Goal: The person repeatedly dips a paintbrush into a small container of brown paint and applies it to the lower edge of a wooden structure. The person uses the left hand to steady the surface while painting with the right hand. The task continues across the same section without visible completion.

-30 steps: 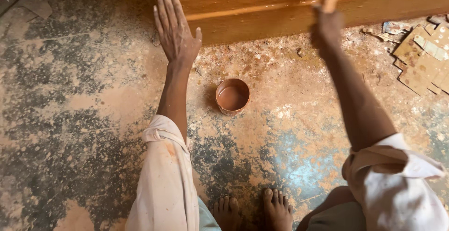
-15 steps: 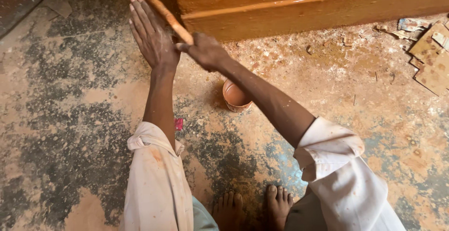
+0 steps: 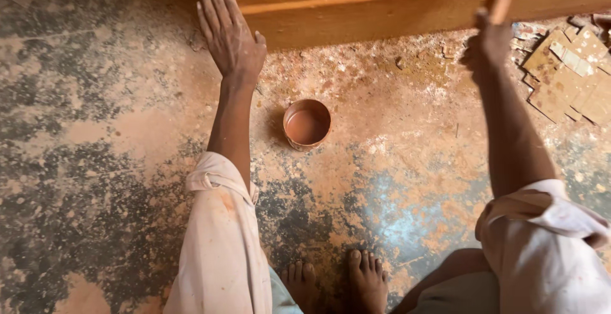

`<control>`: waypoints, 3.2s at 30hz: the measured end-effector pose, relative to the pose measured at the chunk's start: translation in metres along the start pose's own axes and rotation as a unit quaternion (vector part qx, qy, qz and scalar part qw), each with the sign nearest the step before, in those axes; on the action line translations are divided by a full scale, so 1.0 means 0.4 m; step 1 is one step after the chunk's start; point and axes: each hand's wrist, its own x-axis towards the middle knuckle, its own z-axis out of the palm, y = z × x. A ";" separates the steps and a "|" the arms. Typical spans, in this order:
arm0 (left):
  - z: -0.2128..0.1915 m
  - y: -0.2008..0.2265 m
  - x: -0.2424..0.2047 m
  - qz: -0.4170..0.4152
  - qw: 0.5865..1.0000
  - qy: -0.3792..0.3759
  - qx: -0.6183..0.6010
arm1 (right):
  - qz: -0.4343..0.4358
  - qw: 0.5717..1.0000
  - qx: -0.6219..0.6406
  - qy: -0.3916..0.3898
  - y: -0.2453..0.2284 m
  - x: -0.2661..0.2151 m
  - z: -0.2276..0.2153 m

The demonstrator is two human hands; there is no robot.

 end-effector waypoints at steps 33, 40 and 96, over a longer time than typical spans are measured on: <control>-0.104 -0.092 -0.016 -0.007 1.000 -0.011 0.010 | -0.102 0.975 0.024 -0.197 -0.111 -0.333 0.415; -0.040 0.002 0.026 0.067 0.997 0.024 0.004 | -0.020 0.992 0.112 0.057 -0.016 -0.036 0.149; -0.036 0.095 0.051 0.031 0.996 0.052 -0.067 | -0.185 0.744 -0.606 -0.210 -0.099 -0.313 0.225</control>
